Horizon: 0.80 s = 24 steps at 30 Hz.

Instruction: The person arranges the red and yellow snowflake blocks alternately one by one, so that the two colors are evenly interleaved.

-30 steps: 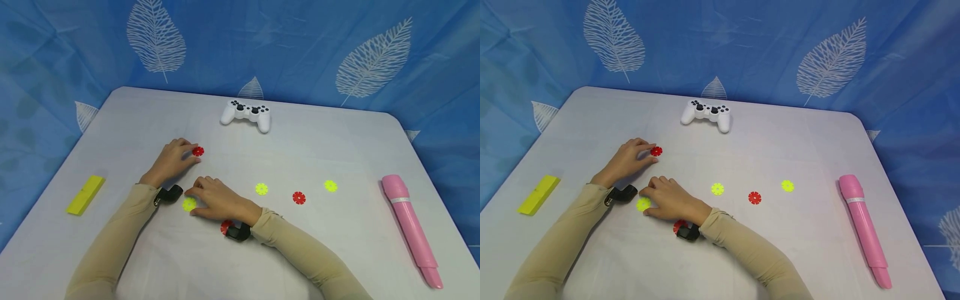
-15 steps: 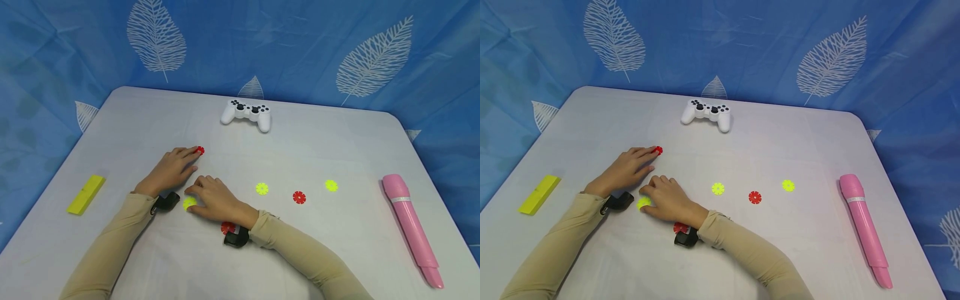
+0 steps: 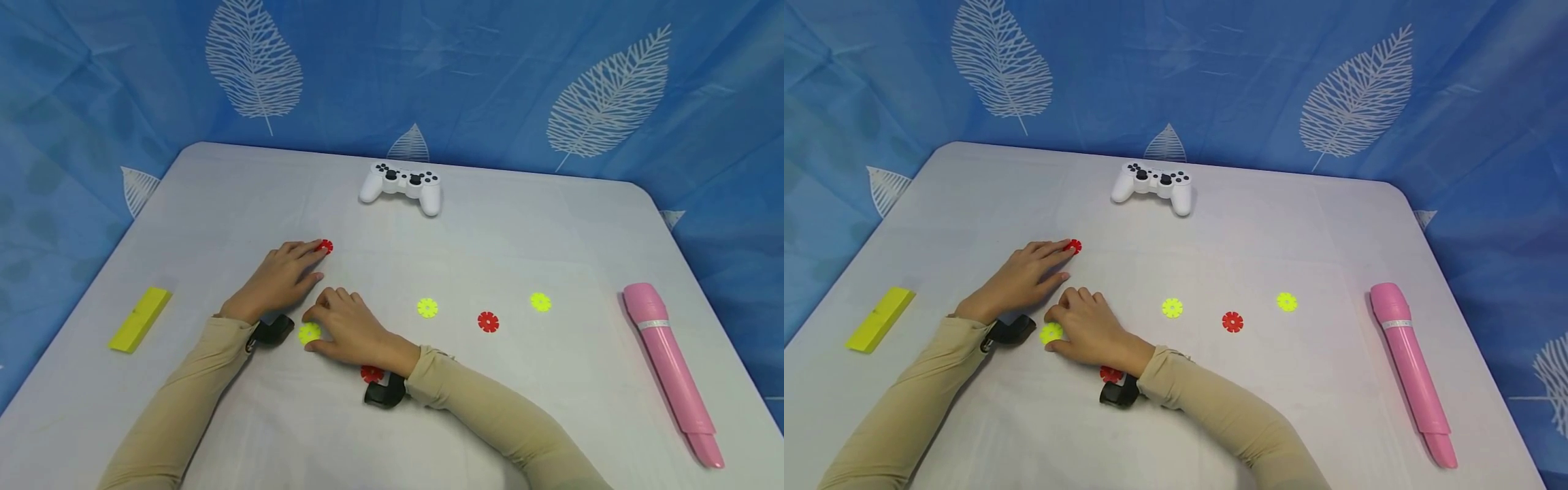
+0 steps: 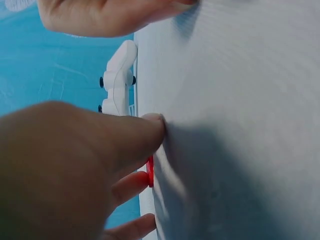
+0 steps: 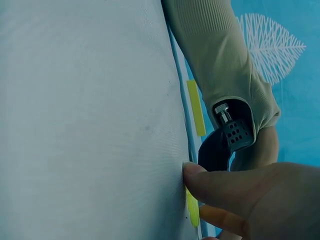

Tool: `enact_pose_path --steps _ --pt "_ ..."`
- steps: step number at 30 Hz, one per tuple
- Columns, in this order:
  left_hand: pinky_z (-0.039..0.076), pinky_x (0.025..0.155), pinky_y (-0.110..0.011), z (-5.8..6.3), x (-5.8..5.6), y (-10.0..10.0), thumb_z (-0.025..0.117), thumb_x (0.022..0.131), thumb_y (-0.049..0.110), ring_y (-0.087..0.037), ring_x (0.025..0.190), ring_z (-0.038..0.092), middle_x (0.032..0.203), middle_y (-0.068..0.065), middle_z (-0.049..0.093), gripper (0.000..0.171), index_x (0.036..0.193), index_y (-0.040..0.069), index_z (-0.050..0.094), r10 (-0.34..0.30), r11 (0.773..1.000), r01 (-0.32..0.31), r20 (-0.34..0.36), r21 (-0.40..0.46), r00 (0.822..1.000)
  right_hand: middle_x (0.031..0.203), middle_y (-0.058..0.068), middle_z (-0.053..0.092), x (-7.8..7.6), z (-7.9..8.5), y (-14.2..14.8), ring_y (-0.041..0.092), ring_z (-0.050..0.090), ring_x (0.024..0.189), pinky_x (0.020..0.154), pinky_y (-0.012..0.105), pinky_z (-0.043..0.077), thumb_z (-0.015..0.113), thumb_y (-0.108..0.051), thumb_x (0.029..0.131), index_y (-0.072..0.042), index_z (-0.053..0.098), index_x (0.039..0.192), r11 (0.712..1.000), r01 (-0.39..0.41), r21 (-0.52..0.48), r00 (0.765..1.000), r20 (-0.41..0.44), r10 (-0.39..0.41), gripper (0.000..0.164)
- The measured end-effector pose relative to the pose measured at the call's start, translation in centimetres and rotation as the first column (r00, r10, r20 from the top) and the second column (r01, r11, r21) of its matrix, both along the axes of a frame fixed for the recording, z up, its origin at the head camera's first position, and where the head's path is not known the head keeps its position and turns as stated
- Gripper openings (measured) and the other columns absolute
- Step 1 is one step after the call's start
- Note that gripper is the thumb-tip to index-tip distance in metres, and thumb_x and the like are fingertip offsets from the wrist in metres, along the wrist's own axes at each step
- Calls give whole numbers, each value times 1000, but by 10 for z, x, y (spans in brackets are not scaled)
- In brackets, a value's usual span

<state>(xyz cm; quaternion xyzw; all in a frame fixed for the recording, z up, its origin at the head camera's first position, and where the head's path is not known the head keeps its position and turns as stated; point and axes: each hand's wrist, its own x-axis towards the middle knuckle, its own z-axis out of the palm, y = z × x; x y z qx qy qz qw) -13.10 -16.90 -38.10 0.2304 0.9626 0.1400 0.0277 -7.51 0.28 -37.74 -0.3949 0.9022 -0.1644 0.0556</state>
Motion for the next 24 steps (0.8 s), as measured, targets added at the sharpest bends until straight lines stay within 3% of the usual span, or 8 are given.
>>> enact_pose_path --steps 15,24 --pt "32 98 -56 0 2 0 53 90 28 -35 127 35 142 -14 38 48 134 9 45 9 1000 -9 7 8 1000 107 2 51 2 0 -3 14 45 98 80 24 37 70 -33 78 -15 61 106 994 61 -87 987 155 -47 35" --pt "33 97 -55 0 1 0 53 90 27 -34 125 36 141 -14 39 46 132 9 47 4 999 -4 -5 34 1000 96 -3 57 0 2 -3 6 49 85 77 15 40 65 -18 83 -11 52 104 982 -24 -185 967 244 70 26"
